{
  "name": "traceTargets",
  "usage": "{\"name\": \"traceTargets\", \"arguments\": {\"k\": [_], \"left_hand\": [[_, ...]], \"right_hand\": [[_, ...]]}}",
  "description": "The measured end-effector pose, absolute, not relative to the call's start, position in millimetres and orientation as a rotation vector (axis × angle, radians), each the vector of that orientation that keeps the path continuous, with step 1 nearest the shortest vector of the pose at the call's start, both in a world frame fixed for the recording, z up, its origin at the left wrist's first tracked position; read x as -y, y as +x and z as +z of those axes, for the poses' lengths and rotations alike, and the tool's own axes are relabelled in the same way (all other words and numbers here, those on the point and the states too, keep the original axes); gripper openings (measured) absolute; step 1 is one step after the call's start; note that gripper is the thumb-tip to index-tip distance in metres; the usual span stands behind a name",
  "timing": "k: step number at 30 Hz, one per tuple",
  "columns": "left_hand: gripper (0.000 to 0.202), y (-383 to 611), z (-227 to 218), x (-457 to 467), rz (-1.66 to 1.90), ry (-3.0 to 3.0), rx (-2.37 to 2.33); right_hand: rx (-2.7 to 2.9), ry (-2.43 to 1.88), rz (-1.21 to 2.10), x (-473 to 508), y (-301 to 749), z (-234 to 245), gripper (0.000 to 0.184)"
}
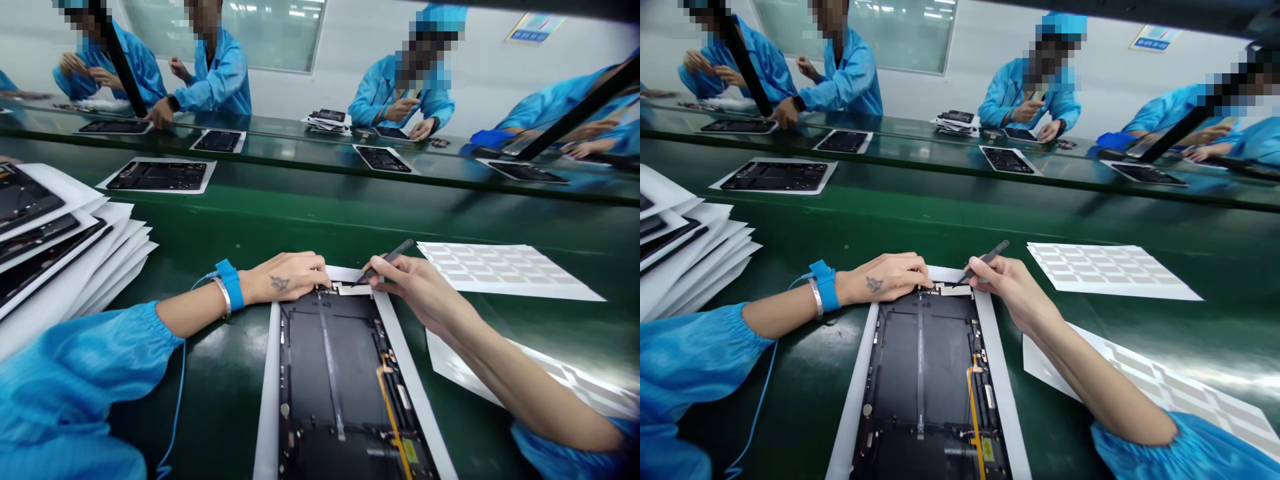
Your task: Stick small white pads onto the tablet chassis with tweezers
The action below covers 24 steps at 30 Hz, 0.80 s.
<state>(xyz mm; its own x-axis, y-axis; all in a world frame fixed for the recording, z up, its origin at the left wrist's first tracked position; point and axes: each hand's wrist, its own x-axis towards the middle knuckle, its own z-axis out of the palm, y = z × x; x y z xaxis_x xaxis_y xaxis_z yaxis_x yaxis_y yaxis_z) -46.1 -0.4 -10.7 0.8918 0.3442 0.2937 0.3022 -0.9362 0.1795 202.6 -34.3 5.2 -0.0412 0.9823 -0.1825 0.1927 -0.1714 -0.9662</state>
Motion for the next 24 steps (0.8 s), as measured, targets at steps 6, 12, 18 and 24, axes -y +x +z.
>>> {"name": "traceTargets", "arguments": {"k": [6,12,18,24], "left_hand": [[0.024,-46.2,-9.8,0.8,0.495,2.927,-0.494],[0.026,-46.1,-10.5,0.0,0.462,2.936,-0.515],[0.033,-45.6,-9.8,0.3,0.412,2.942,-0.535],[0.032,-45.6,-3.0,2.5,0.374,2.926,-0.542]], "right_hand": [[1.318,-1.455,1.276,33.4,203.2,4.2,0.049],[1.340,-1.469,1.250,33.7,201.6,4.7,0.050],[1.394,-1.475,1.186,34.1,199.7,4.2,0.053],[1.513,-1.498,0.956,35.5,203.4,-2.2,0.056]]}}
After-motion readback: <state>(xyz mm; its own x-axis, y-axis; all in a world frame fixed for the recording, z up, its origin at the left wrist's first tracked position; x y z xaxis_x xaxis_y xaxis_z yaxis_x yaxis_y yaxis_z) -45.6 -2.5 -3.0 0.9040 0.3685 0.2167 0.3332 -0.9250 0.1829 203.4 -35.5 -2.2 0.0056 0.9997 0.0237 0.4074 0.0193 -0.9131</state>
